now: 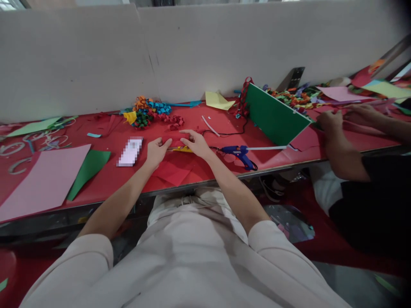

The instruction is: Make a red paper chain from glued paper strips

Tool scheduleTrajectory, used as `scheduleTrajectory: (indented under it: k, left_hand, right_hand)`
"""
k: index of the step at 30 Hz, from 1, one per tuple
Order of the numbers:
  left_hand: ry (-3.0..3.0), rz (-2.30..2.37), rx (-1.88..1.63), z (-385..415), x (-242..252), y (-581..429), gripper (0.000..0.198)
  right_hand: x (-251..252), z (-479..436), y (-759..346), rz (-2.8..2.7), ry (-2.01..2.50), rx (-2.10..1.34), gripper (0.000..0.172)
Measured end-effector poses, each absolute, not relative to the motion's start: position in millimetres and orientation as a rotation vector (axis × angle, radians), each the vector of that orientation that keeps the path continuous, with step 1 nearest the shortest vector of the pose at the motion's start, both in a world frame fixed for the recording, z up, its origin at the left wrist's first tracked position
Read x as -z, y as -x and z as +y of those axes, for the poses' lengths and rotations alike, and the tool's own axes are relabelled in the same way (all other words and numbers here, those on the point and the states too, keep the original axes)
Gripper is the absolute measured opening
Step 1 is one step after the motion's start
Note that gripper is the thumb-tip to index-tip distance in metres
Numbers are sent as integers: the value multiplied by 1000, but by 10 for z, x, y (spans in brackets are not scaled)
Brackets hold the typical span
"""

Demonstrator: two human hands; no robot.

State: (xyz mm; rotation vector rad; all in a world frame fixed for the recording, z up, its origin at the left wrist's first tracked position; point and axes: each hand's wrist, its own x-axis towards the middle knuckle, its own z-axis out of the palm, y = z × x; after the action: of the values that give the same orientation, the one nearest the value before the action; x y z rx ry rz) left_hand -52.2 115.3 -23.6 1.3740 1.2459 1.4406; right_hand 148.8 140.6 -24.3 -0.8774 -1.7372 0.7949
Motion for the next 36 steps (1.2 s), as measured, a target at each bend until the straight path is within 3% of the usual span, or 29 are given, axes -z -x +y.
scheduleTrajectory:
  k: [14, 27, 36]
  left_hand:
    - [-1398, 1197, -1401, 1131, 247, 531, 54]
    - [-1644, 1346, -1427, 1130, 222, 589, 36]
    - [-1710, 1323, -1383, 1140, 223, 581, 32]
  right_hand:
    - [306, 1474, -1472, -1719, 895, -867, 33]
    - [223, 1392, -1463, -1774, 873, -863, 35]
    - [208, 1405, -1462, -1775, 904, -847, 22]
